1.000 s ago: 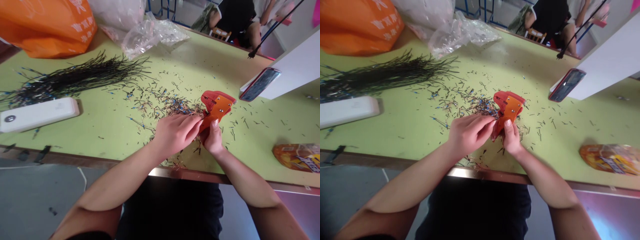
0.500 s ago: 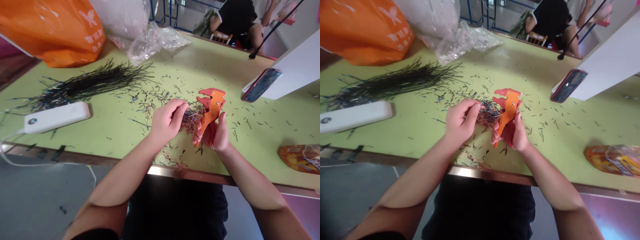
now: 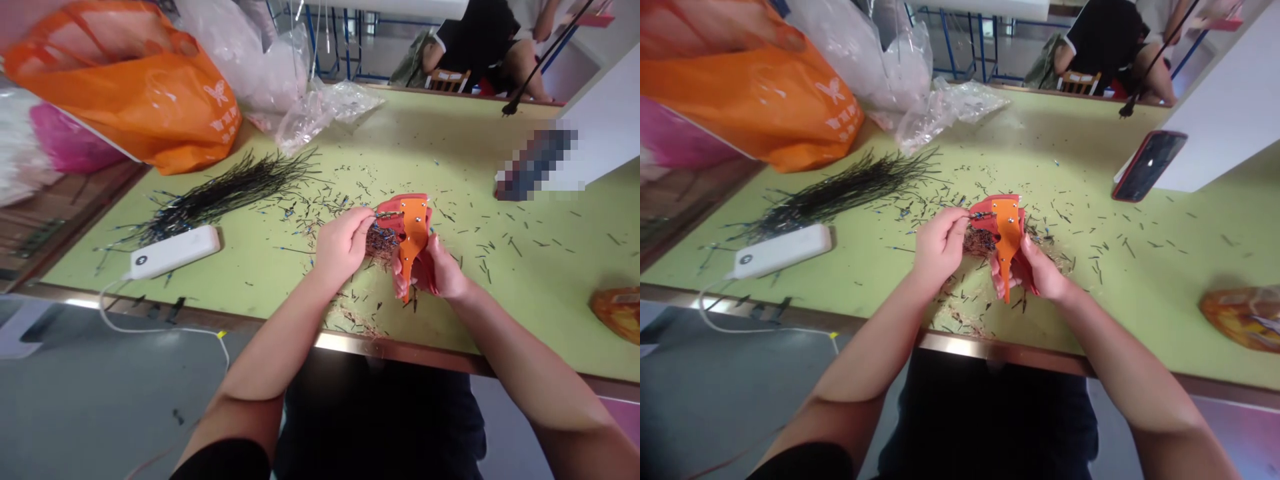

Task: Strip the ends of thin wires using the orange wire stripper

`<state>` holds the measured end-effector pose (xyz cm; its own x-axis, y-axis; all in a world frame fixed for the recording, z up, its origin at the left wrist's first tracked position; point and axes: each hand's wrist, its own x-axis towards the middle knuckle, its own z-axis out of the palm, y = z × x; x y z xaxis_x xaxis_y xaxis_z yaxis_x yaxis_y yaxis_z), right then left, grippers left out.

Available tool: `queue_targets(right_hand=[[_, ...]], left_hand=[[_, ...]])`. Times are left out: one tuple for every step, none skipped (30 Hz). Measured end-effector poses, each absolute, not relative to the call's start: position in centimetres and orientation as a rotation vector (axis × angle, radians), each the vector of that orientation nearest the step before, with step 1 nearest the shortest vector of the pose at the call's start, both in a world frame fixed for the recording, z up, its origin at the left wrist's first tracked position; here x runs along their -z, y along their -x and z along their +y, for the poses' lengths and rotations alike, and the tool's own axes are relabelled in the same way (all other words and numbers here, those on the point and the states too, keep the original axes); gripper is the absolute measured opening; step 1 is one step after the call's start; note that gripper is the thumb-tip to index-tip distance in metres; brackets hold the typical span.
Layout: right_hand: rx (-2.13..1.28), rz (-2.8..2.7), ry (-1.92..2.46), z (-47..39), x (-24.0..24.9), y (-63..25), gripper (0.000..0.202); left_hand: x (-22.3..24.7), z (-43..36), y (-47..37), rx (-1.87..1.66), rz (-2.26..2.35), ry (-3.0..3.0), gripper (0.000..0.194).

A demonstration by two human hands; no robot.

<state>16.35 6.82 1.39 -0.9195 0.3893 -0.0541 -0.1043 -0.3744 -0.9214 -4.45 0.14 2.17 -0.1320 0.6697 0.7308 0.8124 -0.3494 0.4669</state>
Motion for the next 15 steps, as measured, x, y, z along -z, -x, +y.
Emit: queue_targets(right_hand=[[-2.343,-1.552,0.389,6.8,-1.4,-16.4,0.083],[-2.336,-1.557,0.401,6.8,-1.4,-16.4,0.081],[-2.330,-1.563,0.413,6.8,-1.4,-16.4,0.080],[-2.326,-1.567,0.423,6.7,-1.5,-16.3,0.079],[-2.322,-1.570,0.428,6.6,-1.5,-16.2,0.077],[-2.319,-1.568,0.431,6.5,-1.6,-16.1,0.076],[-2.315,-1.563,0.432,6.4,-1.6,-16.0,0.075],[-2.309,-1.556,0.435,6.2,-1.7,-15.9,0.073],[-2.304,-1.547,0.439,6.1,-1.7,-15.8,0.072],[-2.303,-1.536,0.442,5.9,-1.7,-15.7,0.071],[-2.303,-1.523,0.448,5.8,-1.8,-15.5,0.070],[-2.303,-1.511,0.456,5.6,-1.8,-15.4,0.070],[-2.302,-1.501,0.465,5.5,-1.8,-15.3,0.070],[-2.298,-1.494,0.474,5.3,-1.7,-15.3,0.070],[-2.291,-1.489,0.483,5.2,-1.7,-15.2,0.070]], left_hand=[[-2.2,0.1,4.5,1.471,-1.711,1.970,0.026],[-2.2,0.1,4.5,1.453,-1.725,1.970,0.026],[-2.2,0.1,4.5,1.438,-1.739,1.969,0.027],[-2.3,0.0,4.5,1.430,-1.749,1.970,0.028],[-2.3,0.0,4.5,1.429,-1.751,1.970,0.028],[-2.3,-0.1,4.5,1.434,-1.752,1.969,0.028],[-2.3,-0.1,4.5,1.438,-1.753,1.968,0.027],[-2.3,-0.1,4.6,1.441,-1.753,1.966,0.027],[-2.3,-0.1,4.6,1.442,-1.754,1.964,0.026],[-2.3,0.0,4.6,1.442,-1.758,1.962,0.026],[-2.2,0.0,4.5,1.442,-1.758,1.959,0.025],[-2.2,0.0,4.5,1.441,-1.760,1.956,0.025],[-2.2,0.0,4.5,1.438,-1.762,1.952,0.025],[-2.1,0.1,4.5,1.432,-1.769,1.947,0.025],[-2.1,0.1,4.5,1.424,-1.777,1.940,0.026]])
